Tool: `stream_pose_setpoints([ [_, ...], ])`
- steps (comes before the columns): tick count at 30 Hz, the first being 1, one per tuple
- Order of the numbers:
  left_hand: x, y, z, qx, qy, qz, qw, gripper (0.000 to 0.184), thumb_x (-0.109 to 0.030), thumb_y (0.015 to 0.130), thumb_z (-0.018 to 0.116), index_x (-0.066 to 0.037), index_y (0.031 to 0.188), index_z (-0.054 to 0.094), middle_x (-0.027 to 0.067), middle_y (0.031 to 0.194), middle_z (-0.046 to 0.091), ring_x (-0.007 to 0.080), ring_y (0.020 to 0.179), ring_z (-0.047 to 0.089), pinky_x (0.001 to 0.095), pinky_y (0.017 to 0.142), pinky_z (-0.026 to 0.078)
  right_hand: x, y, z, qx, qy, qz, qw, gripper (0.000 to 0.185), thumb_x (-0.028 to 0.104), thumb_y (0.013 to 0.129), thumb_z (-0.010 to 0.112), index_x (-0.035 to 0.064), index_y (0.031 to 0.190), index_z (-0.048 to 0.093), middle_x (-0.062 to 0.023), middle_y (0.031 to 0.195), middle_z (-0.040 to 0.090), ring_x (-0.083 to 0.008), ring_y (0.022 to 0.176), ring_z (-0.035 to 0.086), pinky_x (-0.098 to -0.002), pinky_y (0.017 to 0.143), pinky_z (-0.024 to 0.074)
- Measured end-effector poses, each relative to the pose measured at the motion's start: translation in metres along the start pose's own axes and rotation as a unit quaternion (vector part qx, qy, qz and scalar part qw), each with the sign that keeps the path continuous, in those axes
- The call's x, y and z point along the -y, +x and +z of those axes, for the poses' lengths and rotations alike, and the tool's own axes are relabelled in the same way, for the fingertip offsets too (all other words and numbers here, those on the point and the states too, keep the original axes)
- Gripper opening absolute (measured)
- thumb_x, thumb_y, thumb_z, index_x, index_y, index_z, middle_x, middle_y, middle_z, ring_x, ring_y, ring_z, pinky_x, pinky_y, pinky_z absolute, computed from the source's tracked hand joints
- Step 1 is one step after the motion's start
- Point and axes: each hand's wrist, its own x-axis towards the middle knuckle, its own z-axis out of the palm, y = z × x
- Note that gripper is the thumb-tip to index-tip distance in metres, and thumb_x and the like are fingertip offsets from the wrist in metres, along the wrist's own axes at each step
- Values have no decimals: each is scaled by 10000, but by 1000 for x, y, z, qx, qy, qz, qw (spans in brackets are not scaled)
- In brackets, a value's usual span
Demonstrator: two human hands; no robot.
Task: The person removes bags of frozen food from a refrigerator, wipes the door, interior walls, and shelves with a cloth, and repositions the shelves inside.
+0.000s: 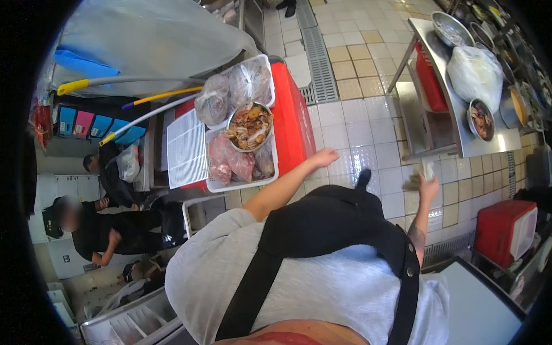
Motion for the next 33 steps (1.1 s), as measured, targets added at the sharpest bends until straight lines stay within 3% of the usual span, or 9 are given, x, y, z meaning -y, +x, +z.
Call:
stream_pose_setpoints([
  [2, -78, 29, 2, 88, -207, -150, 963, 644, -499, 887, 545, -20, 1310, 470, 222, 1271, 529, 358, 1084, 548, 476, 868, 462, 95, 33, -2, 21, 16, -72, 997, 550, 376, 683, 789, -25, 1012, 605, -246, 924, 650, -378, 821, 641, -437, 738, 491],
  [5, -174, 87, 8, 32, -437, -254, 862, 729, -597, 871, 505, -36, 1331, 439, 232, 1353, 440, 395, 1184, 476, 513, 986, 389, 199, 79, 17, 81, 81, -123, 986, 502, 297, 707, 780, 29, 1077, 570, -209, 948, 657, -357, 877, 644, -409, 771, 496],
  [9, -206, 187, -37, 110, -683, -182, 699, 637, -590, 903, 436, -73, 1271, 498, 194, 1300, 505, 381, 1161, 506, 559, 969, 398, 308, 126, 38, 180, 208, -214, 937, 495, 217, 765, 740, 42, 1165, 507, -173, 945, 651, -239, 893, 642, -350, 788, 494],
  [12, -157, 299, -60, 29, -766, -60, 639, 575, -526, 904, 484, -72, 1257, 489, 177, 1191, 568, 351, 1063, 580, 568, 897, 453, 363, 170, 73, 277, 293, -204, 892, 404, 227, 857, 670, 9, 1161, 518, -126, 929, 639, -176, 844, 610, -319, 748, 490],
  [15, -172, 308, -117, -210, -748, -131, 615, 454, -449, 938, 467, -49, 1139, 542, 126, 1039, 624, 291, 902, 650, 512, 724, 536, 412, 208, 119, 350, 478, -61, 803, 310, 235, 938, 573, -30, 1099, 558, -82, 936, 634, -139, 833, 583, -295, 728, 479],
  [21, -245, 279, -231, -208, -623, -109, 746, 501, -626, 871, 481, -175, 1063, 584, 29, 917, 620, 205, 843, 583, 423, 650, 439, 524, 282, 191, 401, 542, 56, 736, 381, 344, 903, 607, 21, 1103, 575, -109, 997, 624, -179, 893, 600, -306, 765, 490],
  [25, -229, 303, -295, -95, -534, -49, 839, 651, -609, 770, 648, -142, 1197, 498, 92, 1059, 564, 264, 889, 573, 482, 661, 496, 573, 332, 219, 647, 510, 9, 567, 388, 354, 875, 630, 36, 1089, 568, -142, 1115, 599, -233, 1032, 586, -351, 882, 481],
  [30, -231, 346, -337, -21, -690, 46, 722, 550, -225, 826, 710, -74, 1260, 409, 159, 1130, 517, 221, 787, 584, 226, 535, 524, 659, 390, 239, 776, 414, -218, 422, 258, 248, 861, 655, 63, 1005, 548, -172, 1205, 577, -291, 1125, 565, -404, 930, 470],
  [33, -216, 369, -369, -8, -668, 15, 744, 379, -167, 815, 705, -41, 1089, 476, 103, 914, 558, 89, 589, 488, 140, 385, 335, 690, 409, 258, 760, 391, -202, 477, 160, 130, 885, 620, 69, 1012, 545, -116, 1073, 618, -206, 1026, 586, -336, 891, 477],
])
